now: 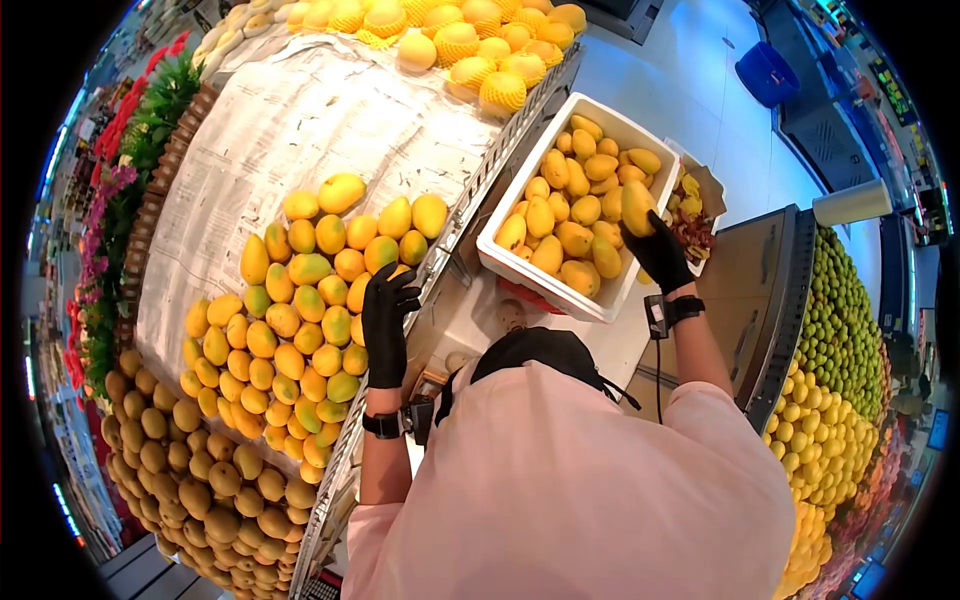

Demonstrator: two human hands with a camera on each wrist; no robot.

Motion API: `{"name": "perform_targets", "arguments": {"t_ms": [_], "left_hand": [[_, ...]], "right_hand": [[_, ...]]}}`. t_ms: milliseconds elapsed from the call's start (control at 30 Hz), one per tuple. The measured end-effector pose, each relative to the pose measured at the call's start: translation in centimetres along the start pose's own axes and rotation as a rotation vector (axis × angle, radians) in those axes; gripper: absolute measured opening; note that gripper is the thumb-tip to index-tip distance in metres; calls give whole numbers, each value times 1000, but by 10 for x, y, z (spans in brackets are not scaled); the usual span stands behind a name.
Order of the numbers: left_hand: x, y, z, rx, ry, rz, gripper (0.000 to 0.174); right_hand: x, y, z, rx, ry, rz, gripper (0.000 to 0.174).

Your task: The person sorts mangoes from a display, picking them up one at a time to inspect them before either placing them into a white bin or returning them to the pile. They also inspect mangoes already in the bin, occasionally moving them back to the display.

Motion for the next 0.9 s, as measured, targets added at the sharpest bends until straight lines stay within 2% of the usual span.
{"name": "perform_targets", "arguments": {"t_ms": [167, 267, 333, 400, 500, 567, 633, 667, 733, 767, 900], "left_hand": [[8, -23, -5, 15, 26, -35, 35], [10, -31, -3, 36, 45, -21, 34], [11, -35, 2, 52, 57, 7, 33], [11, -37, 2, 63, 70, 20, 32], [10, -38, -1, 55, 119, 31, 32], [10, -38, -5, 40, 150, 44, 32], [8, -37, -12, 29, 176, 60, 32], [7, -36, -15, 5, 194, 74, 33], [4, -36, -15, 14, 196, 80, 34], [4, -36, -15, 17, 201, 85, 34], [-1, -34, -12, 58, 219, 120, 35]], "right_hand": [[17, 34, -40, -167, 178, 6, 44], [22, 36, -47, -556, 403, -5, 42], [39, 53, -49, -520, 346, -40, 42], [54, 64, -48, -196, 157, -17, 43], [58, 43, -32, -1142, 430, -74, 36], [83, 56, -18, -730, 274, -124, 39], [101, 66, -12, -88, -53, 84, 41], [114, 69, -7, -47, -151, 149, 43], [114, 56, 9, -461, 51, 65, 48], [121, 54, 14, -255, -56, 174, 47], [162, 64, 31, -401, -115, 380, 42]]}}
Point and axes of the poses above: each hand's wrist, its own x-axis towards the middle knuckle, its own y-axis out of the back of the hand, z = x × y, the point moved 2 cm from there along x, towards the middle knuckle, and after that the axes turned 9 degrees about x, right-handed, at the moved point
